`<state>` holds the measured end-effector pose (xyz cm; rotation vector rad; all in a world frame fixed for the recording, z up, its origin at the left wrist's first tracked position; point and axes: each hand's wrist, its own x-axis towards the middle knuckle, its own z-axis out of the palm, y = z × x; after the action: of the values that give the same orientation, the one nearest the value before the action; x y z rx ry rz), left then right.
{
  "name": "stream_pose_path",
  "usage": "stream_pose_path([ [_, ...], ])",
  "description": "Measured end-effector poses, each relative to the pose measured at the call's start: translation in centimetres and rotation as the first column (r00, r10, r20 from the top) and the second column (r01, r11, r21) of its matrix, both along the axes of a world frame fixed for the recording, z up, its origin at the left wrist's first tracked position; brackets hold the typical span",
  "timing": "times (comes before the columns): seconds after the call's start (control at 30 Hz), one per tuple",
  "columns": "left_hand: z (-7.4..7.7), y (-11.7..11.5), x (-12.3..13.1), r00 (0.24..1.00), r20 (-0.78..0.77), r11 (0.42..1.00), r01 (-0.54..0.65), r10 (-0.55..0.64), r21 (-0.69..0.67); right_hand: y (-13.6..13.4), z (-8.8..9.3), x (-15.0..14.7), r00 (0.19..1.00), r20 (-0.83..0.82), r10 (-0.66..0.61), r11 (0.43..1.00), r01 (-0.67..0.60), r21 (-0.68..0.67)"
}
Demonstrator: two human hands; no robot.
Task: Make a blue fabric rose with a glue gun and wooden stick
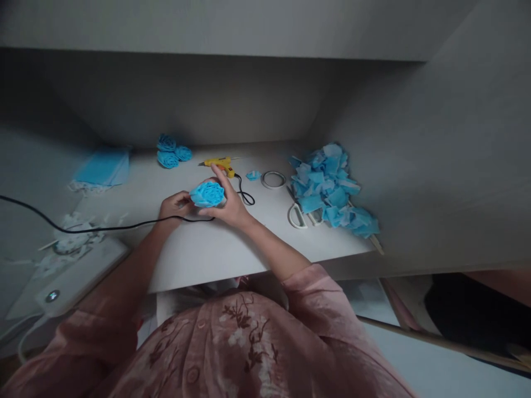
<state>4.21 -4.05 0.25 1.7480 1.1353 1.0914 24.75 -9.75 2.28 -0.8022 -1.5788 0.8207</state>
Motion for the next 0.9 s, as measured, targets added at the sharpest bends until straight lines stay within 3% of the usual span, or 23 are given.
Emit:
stream_pose_path([
  [0.1,0.4,-0.2,0.2,0.998,0.032,0.998,-0.046,0.047,-0.041,-0.1,0.6,0.0,1.0,0.016,0.023,0.999,-0.024,0.03],
  [0.27,0.3,-0.2,0.3,0.999,0.035,1.0,-0.012,0.013,-0.027,-0.6,1.0,0.0,0.999,0.024,0.031,0.998,-0.032,0.051],
  [0.6,-1.0,0.8,-0.1,0.999,0.033,0.999,0.039,-0.038,-0.033,-0.6,-0.3,0.1,0.997,0.007,-0.082,0.996,0.082,-0.022],
  [0.73,-0.6,0.3,0.4,0.995,0.093,0.999,-0.027,0.03,-0.034,-0.3,-0.6,0.2,1.0,-0.024,-0.001,1.0,0.001,0.01],
  [0.9,-0.3,0.2,0.5,0.986,0.136,0.993,-0.082,0.093,-0.082,-0.1,-0.4,0.4,1.0,0.002,-0.014,1.0,0.014,0.002],
])
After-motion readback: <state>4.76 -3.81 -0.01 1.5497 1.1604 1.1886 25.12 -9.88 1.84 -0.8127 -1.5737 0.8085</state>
